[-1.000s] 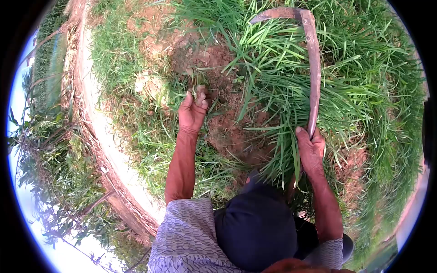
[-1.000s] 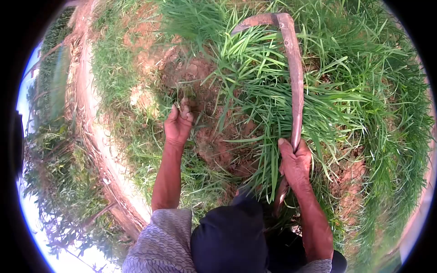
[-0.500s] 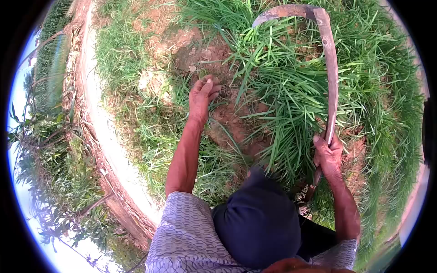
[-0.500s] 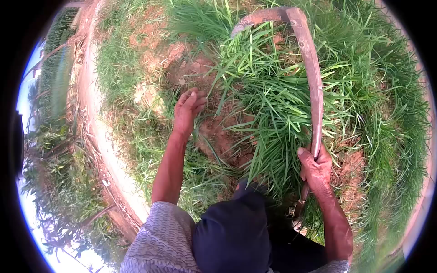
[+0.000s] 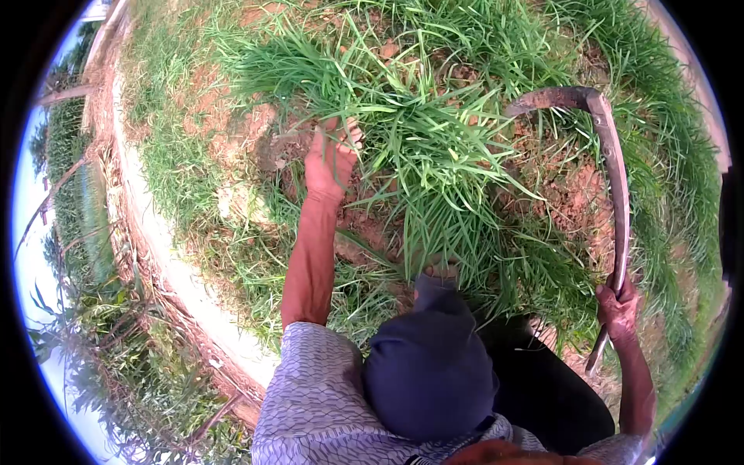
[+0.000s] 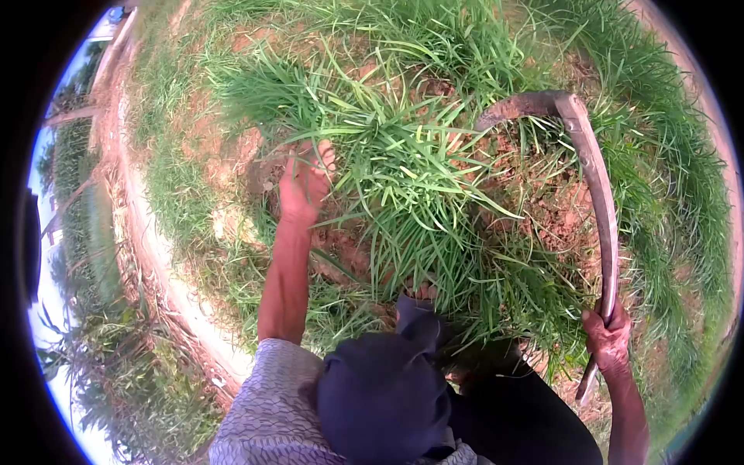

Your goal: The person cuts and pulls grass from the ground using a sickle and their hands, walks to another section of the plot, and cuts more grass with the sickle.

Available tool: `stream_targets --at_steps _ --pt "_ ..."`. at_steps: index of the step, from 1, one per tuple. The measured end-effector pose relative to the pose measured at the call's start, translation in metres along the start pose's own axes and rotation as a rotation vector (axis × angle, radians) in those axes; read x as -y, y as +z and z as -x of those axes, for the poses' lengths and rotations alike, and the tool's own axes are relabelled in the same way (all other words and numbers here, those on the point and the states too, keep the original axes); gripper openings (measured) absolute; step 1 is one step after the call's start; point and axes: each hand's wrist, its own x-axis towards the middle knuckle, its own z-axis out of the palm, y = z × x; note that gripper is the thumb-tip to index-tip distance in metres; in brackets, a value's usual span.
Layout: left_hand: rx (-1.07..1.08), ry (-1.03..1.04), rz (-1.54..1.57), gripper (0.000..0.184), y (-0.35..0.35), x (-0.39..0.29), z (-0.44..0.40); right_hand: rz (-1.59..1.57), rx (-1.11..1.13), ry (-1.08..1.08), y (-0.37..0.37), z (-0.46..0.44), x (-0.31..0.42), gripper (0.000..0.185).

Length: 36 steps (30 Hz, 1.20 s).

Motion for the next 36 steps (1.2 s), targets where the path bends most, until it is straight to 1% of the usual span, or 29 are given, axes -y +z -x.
stream_targets --at_steps 2,3,4,5,6,7,8,10,11,12,14,15,16,18,19,20,21,22,23,24,26,27,29,30,31,32,34,36 --pt "0.092 0.078 0.033 0.045 0.024 -0.02 0.009 0.087 -0.024 -0.029 -0.011 0.021 -0.033 0.024" --pt "0.057 0.151 0.016 0.045 0.044 -0.029 0.016 0.18 -0.032 0.023 -0.017 0.03 -0.048 0.03" --pt "0.024 0.223 0.0 0.045 0.066 -0.036 0.021 0.134 -0.014 0.095 -0.02 0.039 -0.057 0.031" --pt "0.052 0.203 -0.012 0.045 0.083 -0.042 0.02 0.145 -0.005 0.111 -0.023 0.046 -0.073 0.031" --pt "0.102 0.315 -0.125 0.043 0.095 -0.048 0.022 0.16 0.019 0.118 -0.025 0.05 -0.085 0.031" --pt "0.139 0.442 -0.239 0.041 0.104 -0.054 0.027 0.081 -0.021 0.115 -0.017 0.057 -0.07 0.03" --pt "0.131 0.453 -0.256 0.041 0.11 -0.059 0.033 0.069 -0.005 0.107 -0.015 0.058 -0.081 0.03" --pt "0.251 0.593 -0.285 0.036 0.123 -0.065 0.044 0.002 -0.039 0.091 -0.008 0.064 -0.115 0.03" --pt "0.187 0.698 -0.311 0.033 0.136 -0.063 0.055 -0.05 -0.055 0.094 -0.005 0.066 -0.125 0.027" --pt "0.174 0.71 -0.321 0.033 0.139 -0.061 0.063 -0.052 -0.036 0.085 -0.005 0.068 -0.13 0.027" --pt "-0.064 0.898 -0.61 0.03 0.139 -0.054 0.079 -0.023 -0.029 0.128 -0.008 0.067 -0.132 0.024" --pt "-0.18 0.916 -0.658 0.029 0.136 -0.046 0.084 -0.036 -0.01 0.151 -0.009 0.067 -0.128 0.025" --pt "-0.192 0.923 -0.659 0.029 0.127 -0.043 0.084 -0.032 0.0 0.143 -0.01 0.066 -0.117 0.025" --pt "-0.408 0.801 -0.507 0.026 0.099 -0.031 0.079 -0.153 0.084 0.116 -0.013 0.063 -0.096 0.028" --pt "-0.401 0.736 -0.423 0.023 0.077 -0.025 0.071 -0.085 0.116 -0.044 -0.018 0.054 -0.114 0.03" --pt "-0.422 0.642 -0.455 0.021 0.062 -0.017 0.067 -0.077 0.125 -0.049 -0.016 0.049 -0.1 0.03" --pt "-0.441 0.548 -0.486 0.02 0.05 -0.008 0.063 -0.06 0.189 -0.141 -0.009 0.042 -0.071 0.03" --pt "-0.364 0.424 -0.627 0.02 0.038 0.003 0.059 -0.046 0.253 -0.233 0.002 0.036 -0.041 0.03" --pt "-0.284 0.295 -0.766 0.02 0.025 0.015 0.055 -0.02 0.298 -0.233 0.016 0.032 -0.011 0.03" --pt "-0.289 0.299 -0.764 0.02 0.007 0.026 0.045 0.004 0.34 -0.235 0.032 0.027 0.015 0.03" --pt "-0.139 0.418 -1.062 0.017 -0.022 0.045 0.025 0.022 0.355 -0.322 0.072 0.01 0.038 0.029" --pt "-0.144 0.416 -1.059 0.017 -0.014 0.044 0.021 0.033 0.37 -0.322 0.091 0.002 0.049 0.03" --pt "-0.269 0.32 -0.607 0.015 0.006 0.037 0.011 0.022 0.396 -0.286 0.127 -0.015 0.067 0.031" --pt "-0.278 0.321 -0.603 0.015 0.005 0.036 0.003 -0.001 0.406 -0.252 0.142 -0.024 0.072 0.032" --pt "-0.273 0.322 -0.649 0.016 0.004 0.033 -0.006 0.055 0.389 -0.206 0.155 -0.034 0.071 0.032" --pt "-0.269 0.322 -0.695 0.017 0.004 0.032 -0.013 0.025 0.337 -0.197 0.165 -0.038 0.073 0.032" --pt "-0.303 0.284 -0.642 0.019 0.005 0.036 -0.023 0.018 0.343 -0.091 0.171 -0.047 0.071 0.031" --pt "-0.297 0.275 -0.685 0.019 0.007 0.039 -0.029 0.01 0.313 -0.083 0.173 -0.051 0.055 0.031"
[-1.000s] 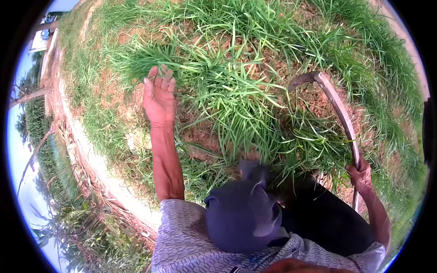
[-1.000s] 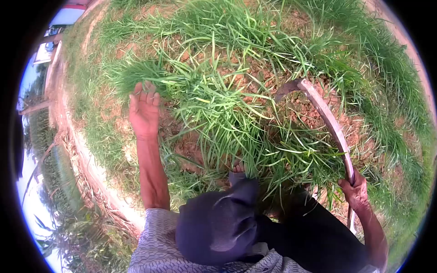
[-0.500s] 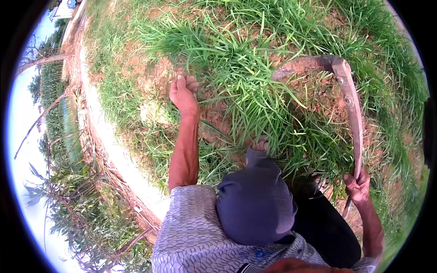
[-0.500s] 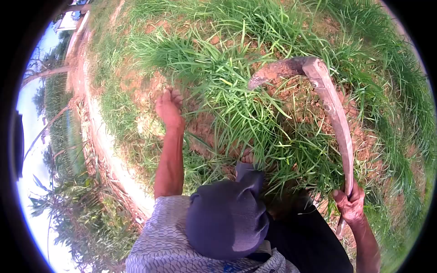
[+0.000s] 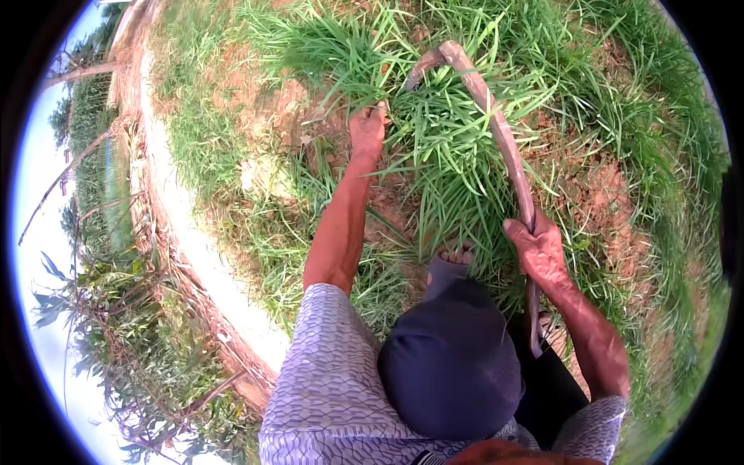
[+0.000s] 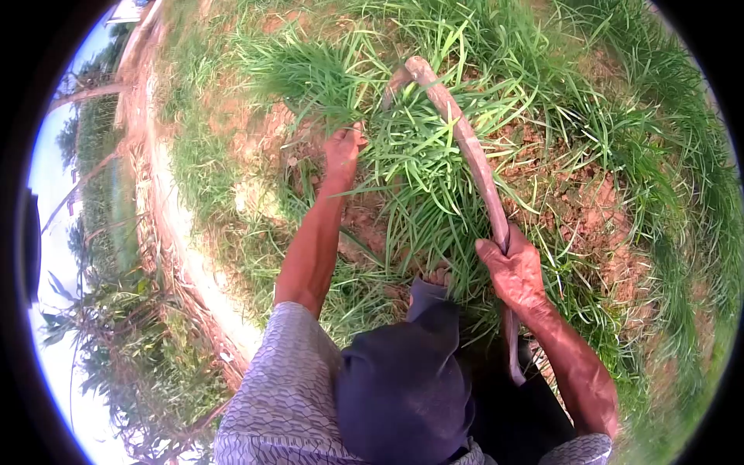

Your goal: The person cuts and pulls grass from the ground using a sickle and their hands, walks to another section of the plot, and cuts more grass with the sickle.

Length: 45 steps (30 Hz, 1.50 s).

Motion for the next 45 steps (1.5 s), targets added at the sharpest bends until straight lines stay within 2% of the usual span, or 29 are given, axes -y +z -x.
stream_targets --at_steps 2,4,5,6,7,10,11,13,14,16,17,18,20,21,24,25,27,29,30,32,34,35,37,38,40,41,42,44,45 --pt "0.008 0.085 -0.099 0.018 -0.004 0.032 -0.016 -0.005 -0.039 0.005 -0.001 0.001 -0.014 0.03" --pt "-0.074 0.597 -0.506 0.023 -0.004 0.071 -0.03 -0.023 -0.065 0.051 -0.002 0.005 -0.024 0.029" --pt "0.196 0.329 0.131 0.025 -0.012 0.088 -0.037 -0.03 -0.045 0.117 -0.003 0.006 -0.025 0.028" --pt "0.274 -0.013 0.77 0.029 -0.021 0.106 -0.044 -0.029 -0.043 0.119 -0.002 0.008 -0.025 0.028" --pt "0.181 0.149 0.198 0.039 -0.012 0.094 -0.025 -0.043 -0.067 0.084 0.002 0.01 -0.026 0.028" --pt "0.463 -0.001 0.75 0.052 -0.008 0.09 -0.01 -0.022 -0.134 -0.071 0.008 0.01 -0.029 0.029" --pt "0.288 0.246 0.115 0.049 -0.002 0.064 0.008 0.043 -0.138 -0.08 0.007 0.01 -0.019 0.03" --pt "0.115 0.693 -0.605 0.041 -0.007 0.053 0.015 0.149 -0.123 -0.074 0.007 0.005 -0.008 0.032" --pt "0.114 0.692 -0.603 0.041 -0.01 0.048 0.015 0.151 -0.123 -0.075 0.008 0.002 -0.001 0.032" --pt "0.207 0.558 -0.504 0.041 -0.014 0.04 0.015 0.206 -0.098 -0.045 0.01 -0.005 0.013 0.032" --pt "0.205 0.356 -0.298 0.042 -0.012 0.038 0.015 0.226 -0.084 -0.088 0.012 -0.009 0.009 0.031" --pt "0.204 0.355 -0.297 0.042 -0.011 0.037 0.014 0.227 -0.083 -0.088 0.015 -0.012 0.01 0.031" --pt "0.081 0.002 -0.15 0.042 0.0 -0.004 0.023 0.251 -0.115 -0.078 0.021 -0.016 0.011 0.029" --pt "0.022 0.183 -0.266 0.038 -0.008 0.027 0.003 0.258 -0.128 -0.106 0.024 -0.02 0.008 0.03" --pt "0.027 0.33 -0.184 0.032 -0.001 0.032 -0.016 0.294 -0.119 -0.031 0.031 -0.025 0.011 0.032" --pt "-0.056 0.299 -0.178 0.03 0.004 0.028 -0.014 0.275 -0.127 -0.03 0.035 -0.027 0.007 0.033" --pt "-0.063 0.334 -0.113 0.027 0.003 0.061 -0.038 0.286 -0.132 -0.031 0.042 -0.031 -0.003 0.033" --pt "-0.132 0.377 -0.444 0.023 0.003 0.061 -0.04 0.245 -0.137 -0.034 0.049 -0.037 -0.015 0.033" --pt "-0.132 0.374 -0.442 0.023 0.002 0.062 -0.04 0.248 -0.136 -0.033 0.054 -0.04 -0.023 0.033" --pt "-0.042 0.226 -0.374 0.024 0.002 0.07 -0.048 0.29 -0.169 -0.021 0.06 -0.043 -0.03 0.034" --pt "-0.034 -0.068 0.72 0.015 0.012 0.079 -0.062 0.327 -0.138 -0.001 0.063 -0.045 -0.033 0.033" --pt "-0.092 -0.168 0.822 0.013 0.016 0.06 -0.054 0.333 -0.135 -0.015 0.067 -0.047 -0.039 0.032" --pt "-0.139 -0.401 0.734 0.016 0.018 0.024 -0.037 0.345 -0.123 -0.004 0.073 -0.048 -0.043 0.031" --pt "-0.13 -0.401 0.734 0.016 0.021 0.028 -0.038 0.351 -0.111 0.021 0.075 -0.045 -0.039 0.03" --pt "-0.127 -0.31 0.815 0.017 0.024 0.027 -0.033 0.428 -0.125 -0.133 0.077 -0.04 -0.04 0.026" --pt "-0.16 -0.33 0.605 0.019 0.025 0.025 -0.031 0.425 -0.126 -0.14 0.078 -0.04 -0.042 0.026" --pt "-0.165 -0.324 0.603 0.019 0.025 0.024 -0.031 0.346 -0.145 -0.113 0.078 -0.04 -0.044 0.024" --pt "-0.196 -0.354 0.801 0.022 0.025 0.032 -0.037 0.261 -0.167 -0.085 0.08 -0.043 -0.049 0.024" --pt "-0.138 -0.183 0.727 0.019 0.024 0.05 -0.044 0.318 -0.117 -0.147 0.079 -0.046 -0.052 0.023"
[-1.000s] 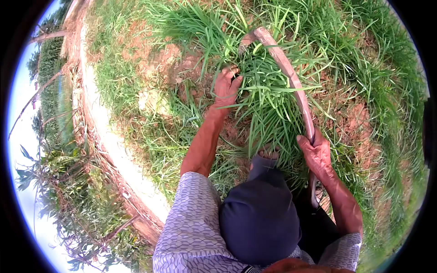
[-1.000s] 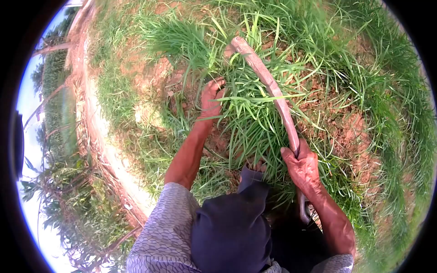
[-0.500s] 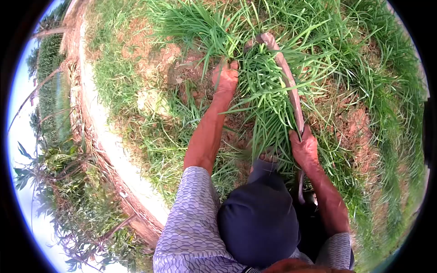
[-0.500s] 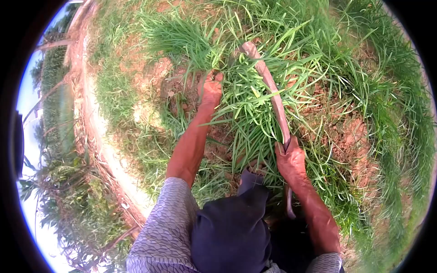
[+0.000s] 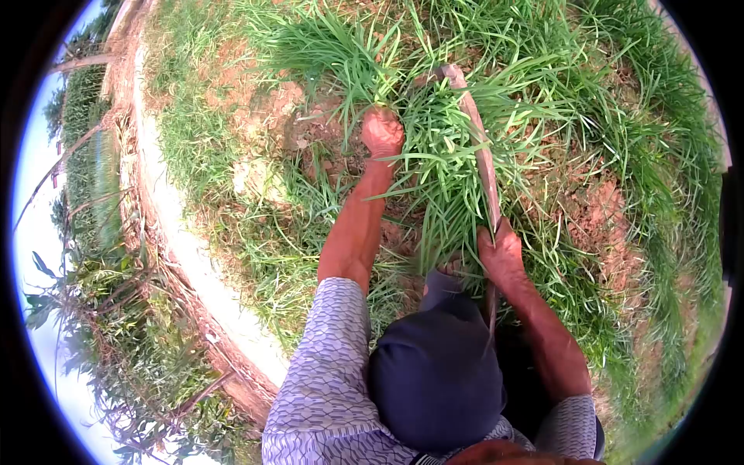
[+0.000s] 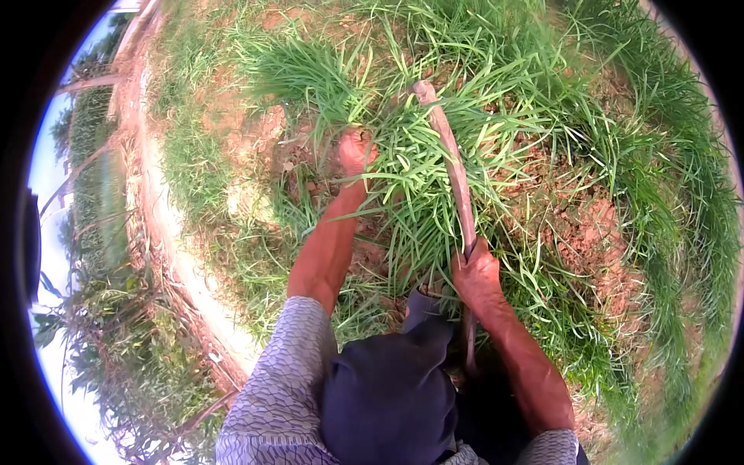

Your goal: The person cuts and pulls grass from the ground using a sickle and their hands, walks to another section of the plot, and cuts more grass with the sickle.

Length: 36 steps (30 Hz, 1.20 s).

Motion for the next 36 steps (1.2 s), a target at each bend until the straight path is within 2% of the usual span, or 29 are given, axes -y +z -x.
stream_targets --at_steps 1,3,4,5,7,9,10,11,12,13,14,16,18,20,21,23,25,27,29,31,32,33,35,36 --pt "-0.002 0.0 0.0 0.019 -0.007 0.005 -0.011 0.051 0.044 -0.071 0.001 -0.002 -0.005 0.023" --pt "-0.011 -0.123 0.23 0.019 -0.013 0.013 -0.023 0.312 -0.082 -0.363 0.004 -0.004 -0.01 0.026" --pt "-0.004 0.011 0.049 0.018 0.005 0.001 0.009 0.161 -0.059 -0.128 0.002 -0.002 0.004 0.027" --pt "0.002 0.001 0.047 0.018 0.006 0.005 0.009 0.009 -0.042 0.103 -0.002 0.0 0.016 0.028" --pt "0.089 0.027 0.231 0.02 0.006 0.005 0.002 0.075 -0.008 0.152 -0.008 0.006 0.024 0.028" --pt "0.143 -0.005 0.048 0.02 -0.02 0.005 -0.007 0.019 -0.01 0.113 -0.01 0.008 0.023 0.027" --pt "0.201 0.205 -0.117 0.019 -0.031 0.017 -0.015 -0.05 -0.008 0.085 -0.015 0.01 0.025 0.028" --pt "0.323 0.545 -0.461 0.016 -0.024 0.013 -0.007 -0.049 -0.01 0.086 -0.022 0.012 0.03 0.028" --pt "0.341 0.934 -0.74 0.014 -0.018 0.009 0.0 -0.036 0.004 0.086 -0.029 0.017 0.035 0.029" --pt "0.334 0.928 -0.741 0.014 -0.02 0.009 -0.003 -0.021 0.026 0.086 -0.031 0.024 0.036 0.03" --pt "0.274 0.564 -0.38 0.015 -0.02 0.009 -0.007 -0.037 0.011 0.143 -0.035 0.033 0.03 0.031" --pt "0.199 0.192 -0.012 0.016 -0.024 0.009 -0.007 -0.055 -0.007 0.188 -0.049 0.034 0.036 0.032" --pt "0.365 0.031 0.077 0.017 -0.014 -0.02 0.001 -0.15 -0.109 0.2 -0.053 0.026 0.035 0.035" --pt "0.352 0.253 -0.161 0.009 -0.008 -0.033 0.022 -0.289 -0.144 0.09 -0.071 0.021 0.036 0.031" --pt "0.363 0.26 -0.158 0.009 0.0 -0.046 0.032 -0.341 -0.146 0.065 -0.082 0.016 0.035 0.028" --pt "0.172 0.333 -0.401 0.005 0.014 -0.096 0.079 -0.384 -0.15 0.061 -0.103 0.009 0.025 0.024" --pt "0.134 0.454 -0.197 0.005 -0.013 -0.132 0.094 -0.282 -0.121 0.071 -0.129 0.007 0.026 0.025" --pt "0.027 0.516 -0.057 0.005 -0.072 -0.168 0.099 -0.279 -0.092 0.078 -0.146 0.013 0.022 0.028" --pt "-0.418 0.499 0.119 0.008 -0.148 -0.192 0.101 -0.305 -0.052 0.096 -0.159 0.023 0.008 0.034" --pt "-0.786 0.329 0.201 0.009 -0.221 -0.196 0.11 -0.373 0.003 0.219 -0.173 0.039 0.004 0.032" --pt "-0.78 0.326 0.203 0.009 -0.218 -0.191 0.122 -0.418 -0.068 0.138 -0.172 0.045 -0.009 0.031" --pt "-0.654 0.266 -0.01 0.008 -0.215 -0.18 0.135 -0.433 -0.073 0.183 -0.177 0.052 -0.015 0.027" --pt "-0.396 0.204 -0.348 0.011 -0.183 -0.156 0.151 -0.442 -0.088 0.089 -0.182 0.063 -0.037 0.025" --pt "-0.249 0.205 -0.589 0.014 -0.154 -0.144 0.156 -0.532 -0.065 0.165 -0.188 0.071 -0.027 0.024"
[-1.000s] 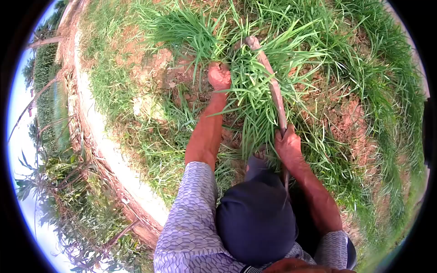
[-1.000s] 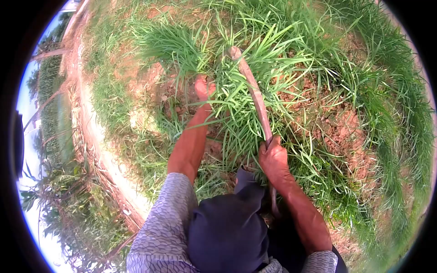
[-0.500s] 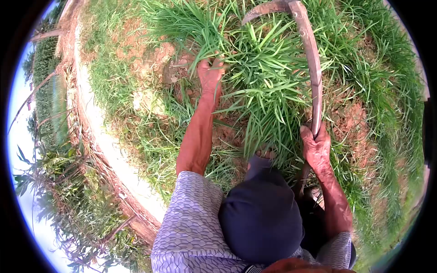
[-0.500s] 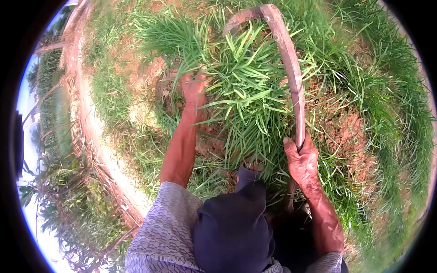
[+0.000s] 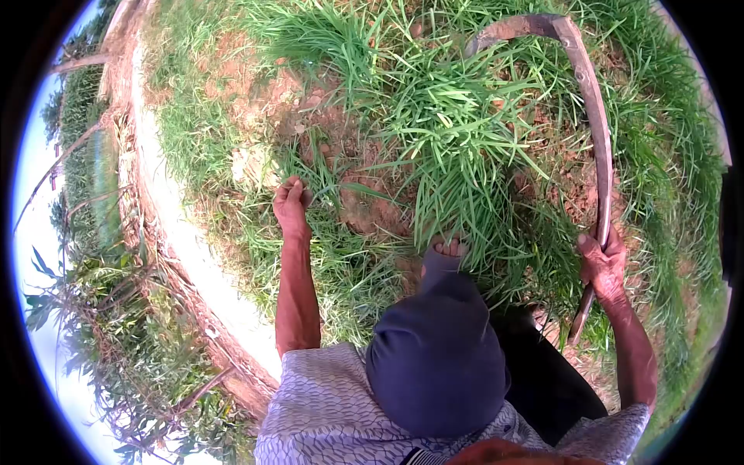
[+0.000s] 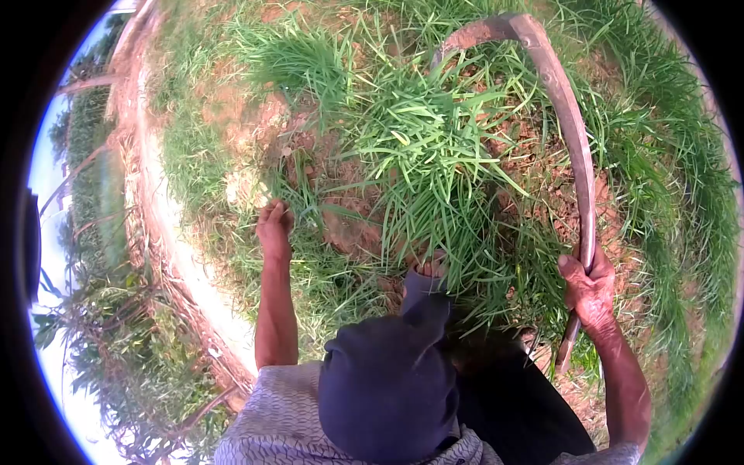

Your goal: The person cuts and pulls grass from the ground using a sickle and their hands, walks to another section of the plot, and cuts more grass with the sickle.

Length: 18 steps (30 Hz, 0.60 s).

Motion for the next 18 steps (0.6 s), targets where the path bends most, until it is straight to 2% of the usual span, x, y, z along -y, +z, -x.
stream_targets --at_steps 2,4,5,6,7,9,10,12,13,14,16,18 --pt "0.332 0.019 -0.079 0.019 0.059 0.002 0.002 0.028 -0.017 -0.01 -0.007 0.01 0.002 0.025" --pt "0.616 0.214 -0.425 0.025 0.115 0.0 0.003 0.007 -0.018 0.025 -0.011 0.024 0.008 0.025" --pt "0.646 0.145 -0.395 0.028 0.142 0.005 0.001 0.033 -0.047 -0.015 -0.014 0.029 0.005 0.025" --pt "0.759 -0.146 0.099 0.031 0.163 0.019 -0.005 0.06 -0.074 -0.053 -0.017 0.033 0.002 0.025" --pt "0.77 -0.484 0.564 0.033 0.184 0.032 -0.011 0.056 -0.081 -0.053 -0.019 0.038 -0.002 0.025" --pt "0.673 -0.391 0.6 0.027 0.232 0.038 -0.005 0.04 -0.092 -0.045 -0.021 0.046 -0.008 0.025" --pt "0.719 -0.29 0.528 0.03 0.244 0.041 -0.007 0.03 -0.106 -0.037 -0.02 0.049 -0.008 0.026" --pt "0.702 -0.324 0.405 0.042 0.256 0.024 -0.006 0.051 -0.111 -0.034 -0.021 0.053 -0.019 0.026" --pt "0.758 -0.198 0.264 0.051 0.255 0.015 -0.008 0.075 -0.116 -0.032 -0.023 0.056 -0.023 0.026" --pt "0.797 0.024 0.055 0.06 0.248 0.006 -0.012 0.032 -0.094 0.069 -0.021 0.06 -0.016 0.028" --pt "0.709 0.607 -0.404 0.079 0.232 -0.009 -0.02 0.042 -0.096 0.044 -0.022 0.06 -0.021 0.028" --pt "0.542 0.822 -0.729 0.079 0.217 -0.016 -0.025 0.066 -0.115 -0.036 -0.021 0.057 -0.034 0.029"
